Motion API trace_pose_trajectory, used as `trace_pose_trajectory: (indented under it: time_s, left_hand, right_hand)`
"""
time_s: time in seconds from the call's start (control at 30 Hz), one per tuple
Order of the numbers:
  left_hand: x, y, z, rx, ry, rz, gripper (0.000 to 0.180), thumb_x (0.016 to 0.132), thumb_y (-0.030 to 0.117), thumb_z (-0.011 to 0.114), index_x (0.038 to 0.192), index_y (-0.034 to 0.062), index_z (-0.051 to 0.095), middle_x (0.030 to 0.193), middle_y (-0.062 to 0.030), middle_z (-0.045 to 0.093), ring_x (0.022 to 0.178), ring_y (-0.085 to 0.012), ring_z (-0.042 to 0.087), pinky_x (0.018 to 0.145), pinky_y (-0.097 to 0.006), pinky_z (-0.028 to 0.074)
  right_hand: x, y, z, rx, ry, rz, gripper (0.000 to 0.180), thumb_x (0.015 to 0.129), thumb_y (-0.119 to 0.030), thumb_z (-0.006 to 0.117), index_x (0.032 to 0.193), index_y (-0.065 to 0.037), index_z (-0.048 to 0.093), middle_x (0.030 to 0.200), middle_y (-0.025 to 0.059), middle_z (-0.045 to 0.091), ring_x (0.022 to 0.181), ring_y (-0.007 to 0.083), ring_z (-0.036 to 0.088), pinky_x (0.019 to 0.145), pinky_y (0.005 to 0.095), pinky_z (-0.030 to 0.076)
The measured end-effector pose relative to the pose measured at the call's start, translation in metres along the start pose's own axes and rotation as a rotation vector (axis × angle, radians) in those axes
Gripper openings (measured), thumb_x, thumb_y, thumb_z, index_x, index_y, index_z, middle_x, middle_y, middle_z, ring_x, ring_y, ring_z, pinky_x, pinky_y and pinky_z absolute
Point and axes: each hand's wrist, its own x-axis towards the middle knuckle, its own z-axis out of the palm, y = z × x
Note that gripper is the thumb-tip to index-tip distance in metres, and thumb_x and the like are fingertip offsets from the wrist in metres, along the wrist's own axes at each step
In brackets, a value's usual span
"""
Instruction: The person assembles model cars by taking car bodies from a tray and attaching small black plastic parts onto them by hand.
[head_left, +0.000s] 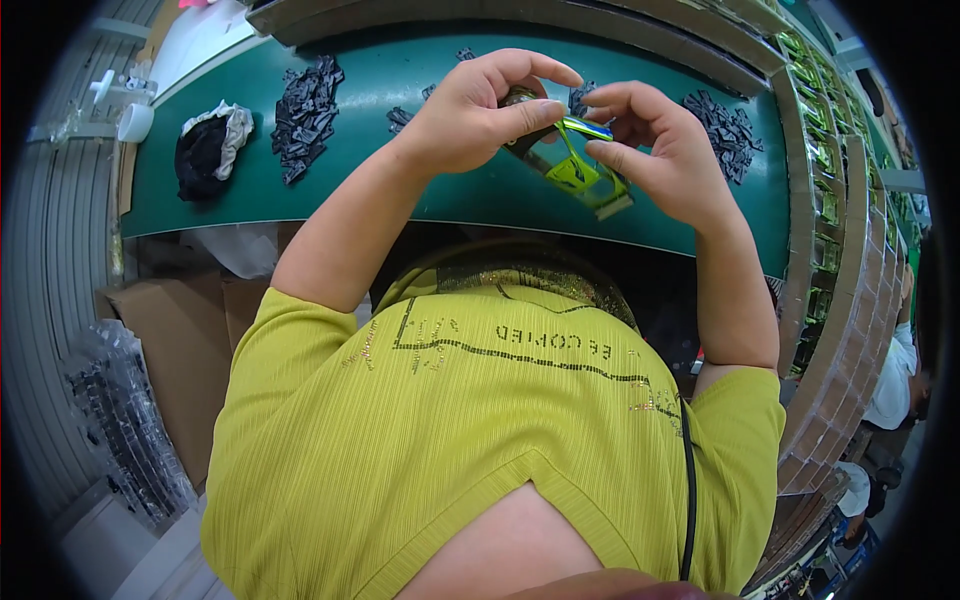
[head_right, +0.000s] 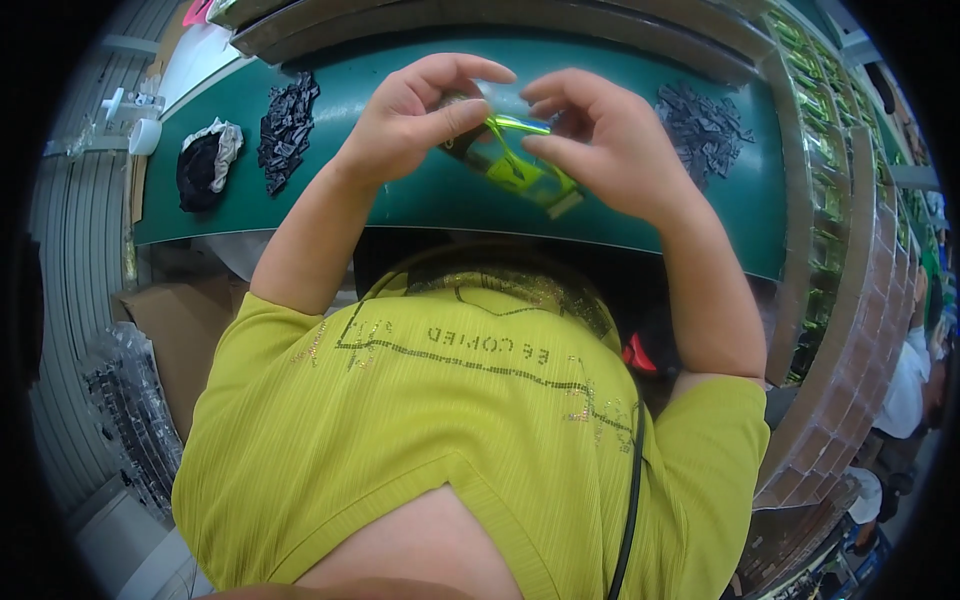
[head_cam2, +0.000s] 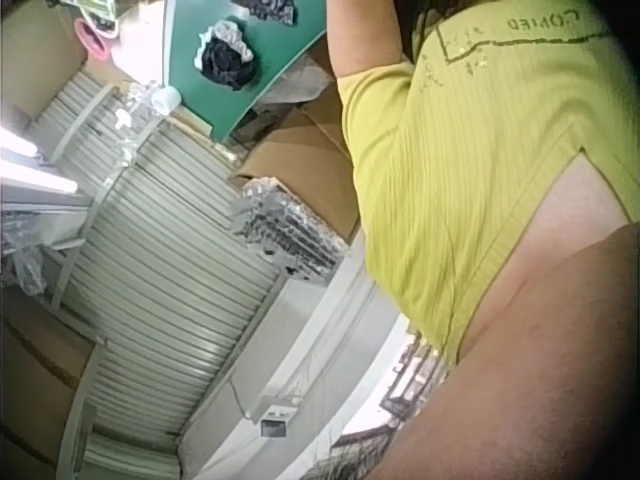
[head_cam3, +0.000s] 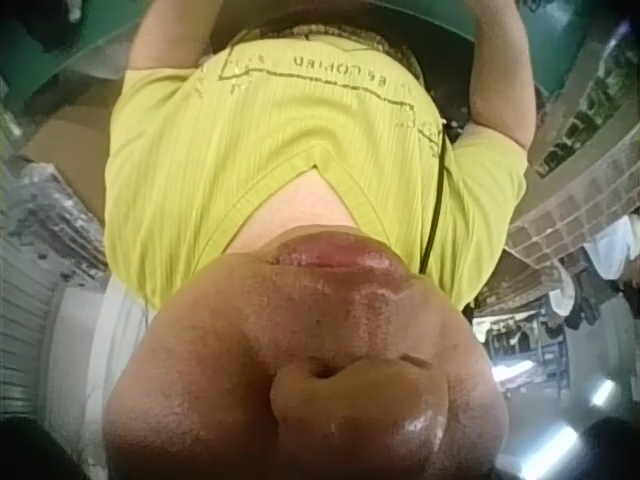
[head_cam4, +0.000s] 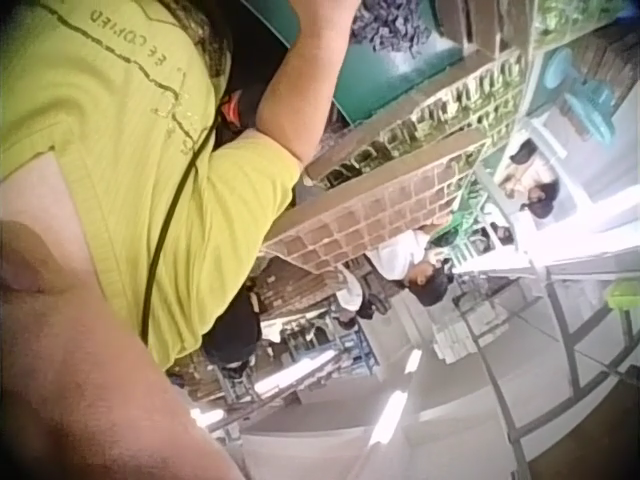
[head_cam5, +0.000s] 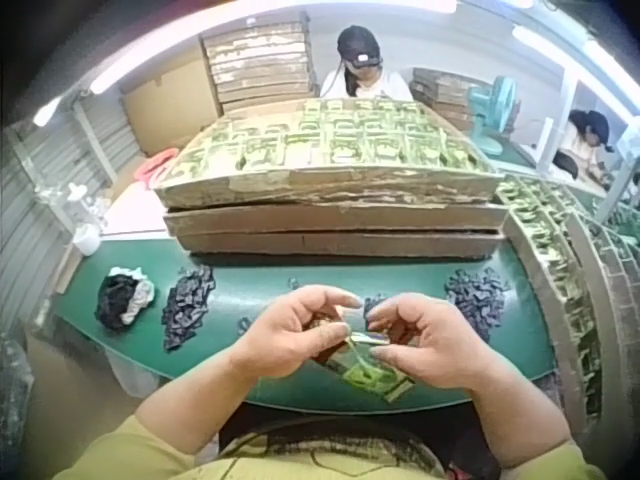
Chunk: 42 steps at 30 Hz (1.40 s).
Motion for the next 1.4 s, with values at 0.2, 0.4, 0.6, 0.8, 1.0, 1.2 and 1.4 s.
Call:
trace_pose_trajectory:
  time_s: [0.2,0.4,0.6,0.8,1.0,1.2,1.4]
  left_hand:
    - [0.018,0.006,0.001,-0.507,-0.111,-0.204,0.037,0.102,0.022,0.055,0.131,0.0000,0.058,0.079,-0.0036,0.066,0.068,-0.0047,0.065,0.067,-0.019,0.054]
    - [0.034,0.009,0.005,-0.678,0.055,-0.364,0.037,0.101,0.019,0.056,0.129,-0.0049,0.057,0.073,-0.0011,0.062,0.058,-0.0050,0.058,0.066,-0.019,0.051]
    - [0.034,-0.015,-0.006,-0.758,0.102,-0.399,0.036,0.100,0.017,0.057,0.129,-0.0037,0.058,0.071,-0.0018,0.063,0.058,-0.0058,0.060,0.061,-0.019,0.051]
    - [0.030,-0.011,-0.006,-0.700,0.158,-0.462,0.036,0.100,0.018,0.057,0.130,-0.0036,0.057,0.069,-0.0025,0.063,0.054,-0.0064,0.060,0.058,-0.019,0.051]
    - [0.027,-0.007,-0.003,-0.678,0.136,-0.480,0.037,0.100,0.017,0.056,0.131,-0.0039,0.056,0.070,-0.0034,0.064,0.055,-0.0063,0.061,0.056,-0.017,0.051]
    - [0.023,-0.007,-0.001,-0.694,0.109,-0.494,0.038,0.099,0.016,0.056,0.131,-0.0045,0.055,0.073,-0.0041,0.065,0.055,-0.0066,0.062,0.056,-0.017,0.052]
    - [0.024,-0.004,0.004,-0.688,0.146,-0.539,0.037,0.099,0.015,0.058,0.130,-0.0041,0.055,0.077,-0.0048,0.065,0.057,-0.0081,0.064,0.055,-0.018,0.052]
  right_hand:
    - [0.018,-0.019,-0.017,-0.622,0.042,-0.500,0.011,0.084,-0.009,0.076,0.093,-0.003,0.073,0.081,0.0096,0.070,0.074,0.0195,0.068,0.066,0.0273,0.053]
    - [0.032,0.005,-0.025,-0.207,0.104,-0.170,0.014,0.087,-0.012,0.076,0.096,-0.002,0.074,0.085,0.0063,0.073,0.076,0.0134,0.069,0.068,0.0225,0.054]
    - [0.037,0.037,-0.019,-0.052,0.111,-0.201,0.016,0.088,-0.008,0.073,0.102,-0.001,0.074,0.090,0.0071,0.071,0.082,0.0140,0.068,0.073,0.0238,0.053]
    - [0.039,0.039,-0.014,-0.103,0.105,-0.241,0.014,0.087,-0.007,0.073,0.101,-0.002,0.074,0.090,0.0072,0.070,0.081,0.0153,0.067,0.071,0.0248,0.051]
    - [0.038,0.038,-0.013,-0.122,0.087,-0.321,0.010,0.085,-0.005,0.073,0.094,0.000,0.073,0.086,0.0082,0.069,0.076,0.0160,0.065,0.068,0.0254,0.050]
    - [0.034,0.034,-0.010,-0.192,0.121,-0.354,0.007,0.081,-0.002,0.074,0.088,0.000,0.071,0.082,0.0091,0.069,0.072,0.0168,0.065,0.065,0.0261,0.049]
    - [0.039,0.037,-0.008,-0.231,0.042,-0.378,0.010,0.081,-0.002,0.076,0.089,-0.001,0.071,0.081,0.0074,0.067,0.070,0.0155,0.063,0.063,0.0256,0.048]
